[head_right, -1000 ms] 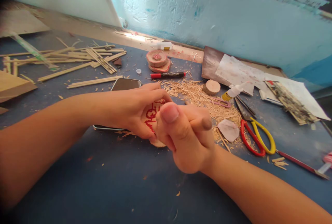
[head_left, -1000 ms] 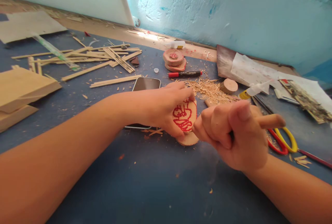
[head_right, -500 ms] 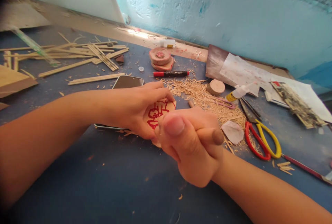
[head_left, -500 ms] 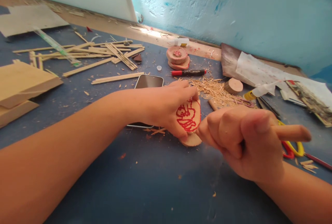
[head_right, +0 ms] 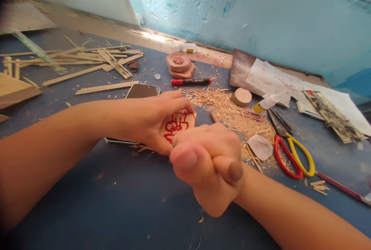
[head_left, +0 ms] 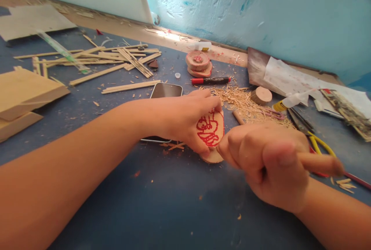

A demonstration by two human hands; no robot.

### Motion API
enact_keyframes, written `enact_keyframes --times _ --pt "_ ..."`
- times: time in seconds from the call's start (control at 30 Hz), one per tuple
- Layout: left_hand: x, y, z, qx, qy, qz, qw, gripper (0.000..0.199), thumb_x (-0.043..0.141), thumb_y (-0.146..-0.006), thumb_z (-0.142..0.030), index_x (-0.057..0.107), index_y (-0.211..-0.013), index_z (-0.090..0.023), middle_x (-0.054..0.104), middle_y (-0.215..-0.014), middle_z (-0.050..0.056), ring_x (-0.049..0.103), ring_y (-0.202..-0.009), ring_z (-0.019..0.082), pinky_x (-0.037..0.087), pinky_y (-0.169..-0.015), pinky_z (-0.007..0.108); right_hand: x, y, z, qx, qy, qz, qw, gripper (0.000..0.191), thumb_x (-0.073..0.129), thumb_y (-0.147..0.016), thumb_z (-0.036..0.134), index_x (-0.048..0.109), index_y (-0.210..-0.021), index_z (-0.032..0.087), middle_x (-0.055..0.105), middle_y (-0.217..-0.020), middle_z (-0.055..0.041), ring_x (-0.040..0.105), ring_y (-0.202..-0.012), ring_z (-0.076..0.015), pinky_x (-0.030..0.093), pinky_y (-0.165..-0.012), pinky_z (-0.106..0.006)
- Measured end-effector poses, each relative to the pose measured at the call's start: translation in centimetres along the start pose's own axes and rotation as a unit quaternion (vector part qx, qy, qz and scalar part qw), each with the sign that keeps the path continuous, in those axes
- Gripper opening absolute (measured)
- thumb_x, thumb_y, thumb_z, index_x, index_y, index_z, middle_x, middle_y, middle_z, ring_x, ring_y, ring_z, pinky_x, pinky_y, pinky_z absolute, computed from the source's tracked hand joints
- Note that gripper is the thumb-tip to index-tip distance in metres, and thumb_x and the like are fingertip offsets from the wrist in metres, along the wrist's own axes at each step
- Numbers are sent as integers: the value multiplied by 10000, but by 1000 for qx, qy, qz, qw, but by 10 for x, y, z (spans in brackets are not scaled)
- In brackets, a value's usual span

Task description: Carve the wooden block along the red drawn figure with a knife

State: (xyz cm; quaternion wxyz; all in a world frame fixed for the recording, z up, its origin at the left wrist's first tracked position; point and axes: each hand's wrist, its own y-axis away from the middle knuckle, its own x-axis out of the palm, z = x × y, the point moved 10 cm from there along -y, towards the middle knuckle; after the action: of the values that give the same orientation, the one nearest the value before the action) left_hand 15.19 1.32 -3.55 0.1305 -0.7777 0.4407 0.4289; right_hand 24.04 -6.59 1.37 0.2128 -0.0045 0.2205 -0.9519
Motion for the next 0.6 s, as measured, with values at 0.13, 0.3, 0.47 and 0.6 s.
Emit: enact_keyframes --times 0.13,0.3,0.47,0.6 --pt "-3 -1 -4 -6 -5 -1 1000 810 909 -726 -617 603 -1398 -282 588 -1463 72 639 -1275 326 549 -1072 406 6 3 13 -73 43 -11 996 654 455 -1262 503 403 -679 209 345 -556 64 391 -481 -103 360 -541 -330" --pt "-3 -1 -6 0 -7 -1 1000 747 897 -745 -587 594 -1354 -281 597 -1466 85 624 -1290 325 549 -1056 395 0 -6 -15 35 -65 -9 997 692 562 -1215 549 450 -618 217 312 -543 44 334 -455 -111 244 -482 -352" --pt "-1 -2 -4 15 8 -7 1000 731 922 -735 -589 617 -1316 -266 605 -1414 87 628 -1258 321 551 -1034 392 1 -13 -32 53 -122 -5 991 706 586 -1207 548 477 -588 227 334 -530 44 373 -459 -113 287 -458 -310" --pt "-1 -1 -3 9 24 -6 1000 729 934 -741 -600 630 -1309 -259 601 -1381 91 629 -1240 323 549 -1042 410 3 -19 -25 59 -156 15 986 717 576 -1207 500 407 -570 218 283 -512 57 291 -420 -91 223 -419 -274"
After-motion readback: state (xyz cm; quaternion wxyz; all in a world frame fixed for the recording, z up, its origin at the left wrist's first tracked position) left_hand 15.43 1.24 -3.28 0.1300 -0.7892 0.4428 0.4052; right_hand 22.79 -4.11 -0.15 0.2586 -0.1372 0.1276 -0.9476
